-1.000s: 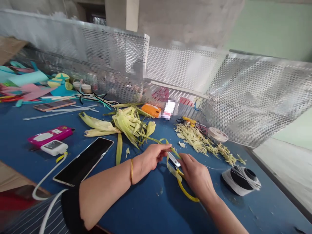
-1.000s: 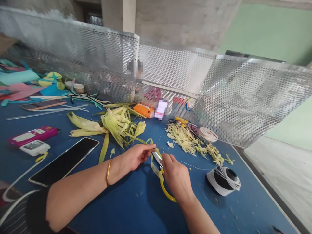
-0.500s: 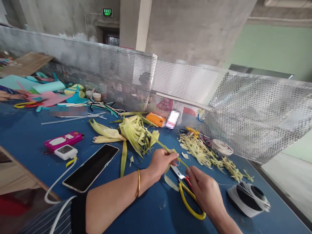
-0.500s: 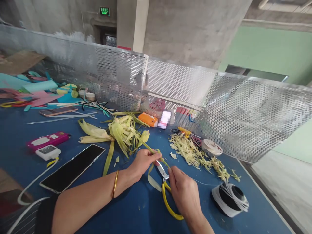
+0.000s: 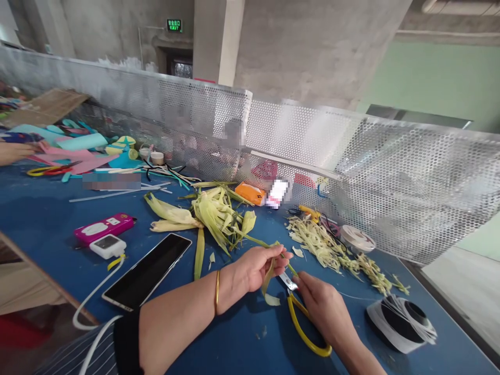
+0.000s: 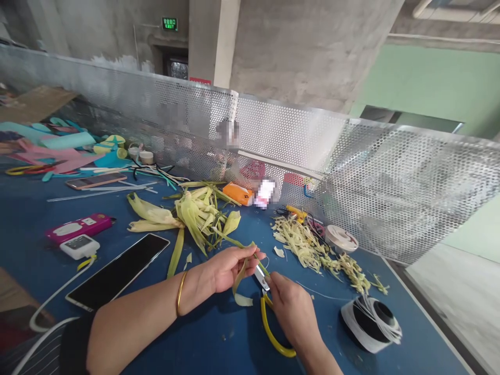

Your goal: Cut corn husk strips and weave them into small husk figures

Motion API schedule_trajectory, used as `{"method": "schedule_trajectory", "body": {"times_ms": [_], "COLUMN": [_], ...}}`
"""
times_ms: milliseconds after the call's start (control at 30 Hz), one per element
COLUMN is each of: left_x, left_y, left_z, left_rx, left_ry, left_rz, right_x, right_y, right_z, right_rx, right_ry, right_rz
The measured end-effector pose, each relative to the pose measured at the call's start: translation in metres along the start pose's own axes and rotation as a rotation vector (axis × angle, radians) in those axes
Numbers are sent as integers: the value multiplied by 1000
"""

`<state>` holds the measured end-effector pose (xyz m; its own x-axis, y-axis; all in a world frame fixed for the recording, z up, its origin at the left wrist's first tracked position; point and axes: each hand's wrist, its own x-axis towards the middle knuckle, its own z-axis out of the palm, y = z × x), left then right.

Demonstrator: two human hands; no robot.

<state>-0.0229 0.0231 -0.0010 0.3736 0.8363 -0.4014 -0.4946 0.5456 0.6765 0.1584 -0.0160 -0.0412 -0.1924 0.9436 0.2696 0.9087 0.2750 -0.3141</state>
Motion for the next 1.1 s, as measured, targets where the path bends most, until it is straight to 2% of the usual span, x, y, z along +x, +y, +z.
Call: {"method": "schedule_trajectory", "body": {"times_ms": [67,267,433,567,700,767,833,933,1033,1100], "left_x": [-1,0,4,7,7,6,3,-3,-7,-9], "left_y": [0,-1,-4,-3,0,0,-3,-8,-13,-16], "left_z": [1,2,1,0,0,0,0,2,5,6], "left_rx": [-19,-33,9,-18,0,52,137,272,371,427], "left_ry": [30,0,97,99,42,-27,-99,-187,-237,-261], "left_rz": [-9,48,122,137,74,57,56,15,-52,-78], "right_x": [-1,-2,-4,-4,-1,2,5,6,5,4], "right_y": [-1,-4,-6,-7,-6,-5,-5,-8,-14,-18], "right_z": [2,4,-3,-7,-11,-15,-19,-22,-19,-16], "right_rx": [-45,-114,-113,-122,-72,87,340,747,1118,1294], "right_ry": [-5,31,61,30,-97,-129,-66,-7,-118,-137], "right_rz": [-33,-79,-102,-105,-65,-77,-57,138,294,351]}}
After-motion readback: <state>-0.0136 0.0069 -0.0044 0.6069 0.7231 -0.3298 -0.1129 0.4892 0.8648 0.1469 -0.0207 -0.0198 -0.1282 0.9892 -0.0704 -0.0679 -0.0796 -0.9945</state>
